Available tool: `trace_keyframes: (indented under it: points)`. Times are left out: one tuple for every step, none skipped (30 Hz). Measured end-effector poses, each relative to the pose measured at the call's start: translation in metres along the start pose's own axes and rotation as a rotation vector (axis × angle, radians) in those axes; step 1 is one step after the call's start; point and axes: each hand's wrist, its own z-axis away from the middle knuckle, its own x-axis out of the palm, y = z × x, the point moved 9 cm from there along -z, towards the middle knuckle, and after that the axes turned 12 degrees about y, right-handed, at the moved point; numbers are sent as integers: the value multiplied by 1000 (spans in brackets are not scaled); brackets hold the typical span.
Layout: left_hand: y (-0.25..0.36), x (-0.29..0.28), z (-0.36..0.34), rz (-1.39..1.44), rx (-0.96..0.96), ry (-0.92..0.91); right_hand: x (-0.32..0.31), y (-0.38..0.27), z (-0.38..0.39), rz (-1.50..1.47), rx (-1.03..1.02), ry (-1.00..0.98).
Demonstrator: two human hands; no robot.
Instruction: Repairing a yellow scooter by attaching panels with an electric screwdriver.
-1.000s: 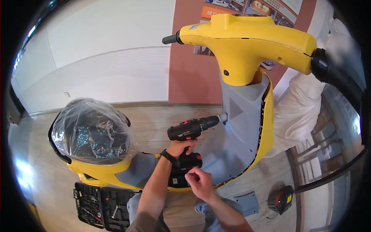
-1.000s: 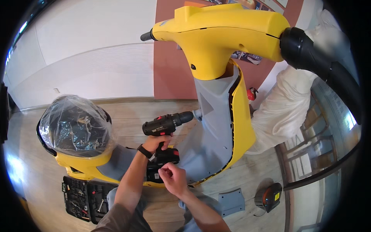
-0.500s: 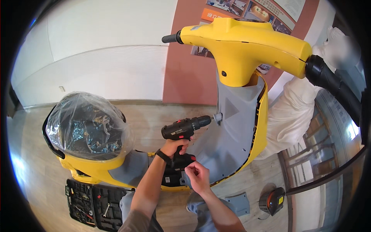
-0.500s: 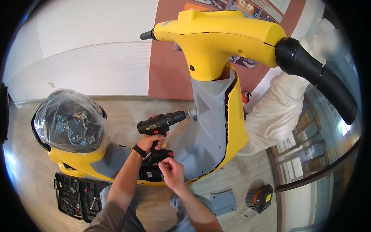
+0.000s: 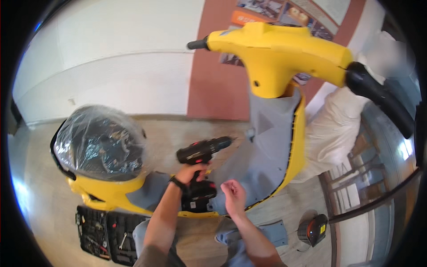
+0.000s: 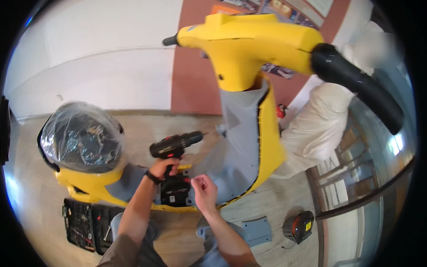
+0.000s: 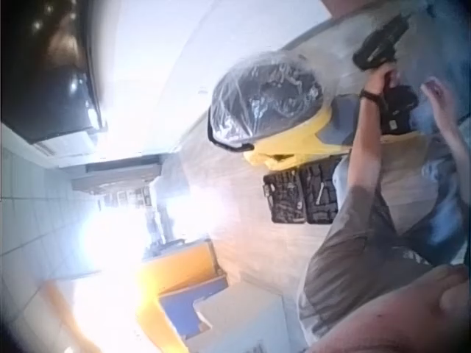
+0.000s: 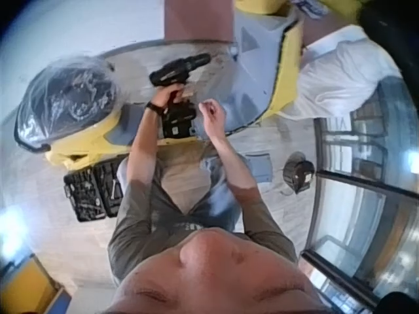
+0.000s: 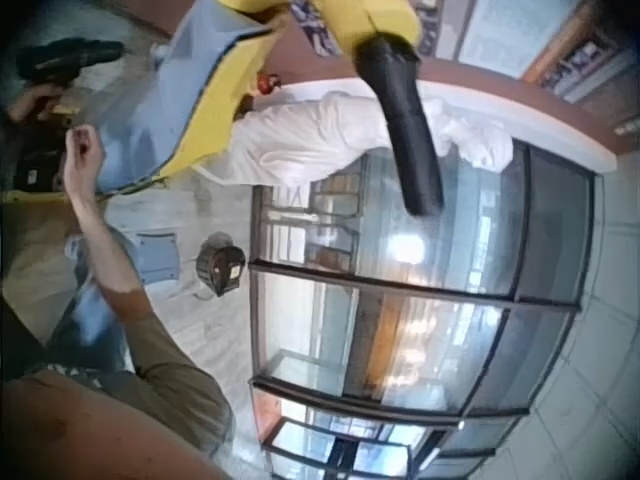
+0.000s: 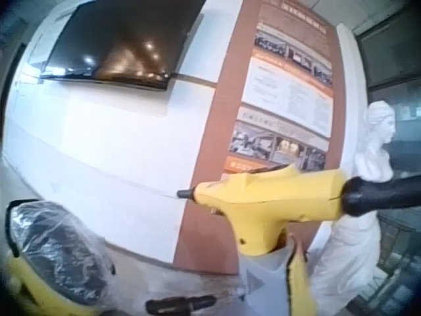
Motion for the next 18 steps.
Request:
trace_keyframes:
  points:
    - [2, -5, 6, -39, 27, 7, -1, 9, -2, -77, 26, 51]
    - [5, -7, 12, -75, 61, -4, -6, 13, -5, -151, 35, 112]
    - [10, -5, 21, -140, 95, 15, -2, 10, -5, -118, 30, 80]
    - [22, -1, 33, -197, 171, 23, 7, 9, 0, -91, 27, 44]
    - [24, 3, 41, -231, 231, 30, 16, 13, 6, -19, -35, 8]
    - [26, 10, 50, -355, 264, 56, 23, 16, 7, 57, -89, -26]
    - [23, 19, 59, -329, 255, 53, 32, -4, 15, 59, -117, -97]
    - [30, 27, 68, -348, 434, 82, 41, -25, 28, 61, -137, -173]
    - [11, 39, 71, -258, 283, -45, 43, -24, 32, -52, -209, -159]
    - [15, 60, 84, -257, 339, -118, 43, -20, 37, -164, -279, -152]
    - [17, 71, 96, -271, 429, -155, 44, -16, 38, -209, -199, -194]
    - [16, 74, 102, -231, 488, -195, 38, -24, 41, -228, -188, -169]
    - [11, 83, 109, -290, 489, -203, 32, -25, 40, -203, -267, -156]
    - [-4, 83, 109, -297, 415, -248, 28, -25, 39, -176, -344, -145]
    - [-15, 72, 103, -253, 423, -232, 24, -22, 39, -172, -306, -151]
    - [-28, 62, 97, -207, 425, -209, 17, -24, 37, -178, -310, -130]
    - [-40, 60, 93, -218, 420, -225, 18, -18, 36, -196, -227, -197]
    - [-47, 59, 91, -92, 369, -218, 18, -11, 38, -217, -139, -263]
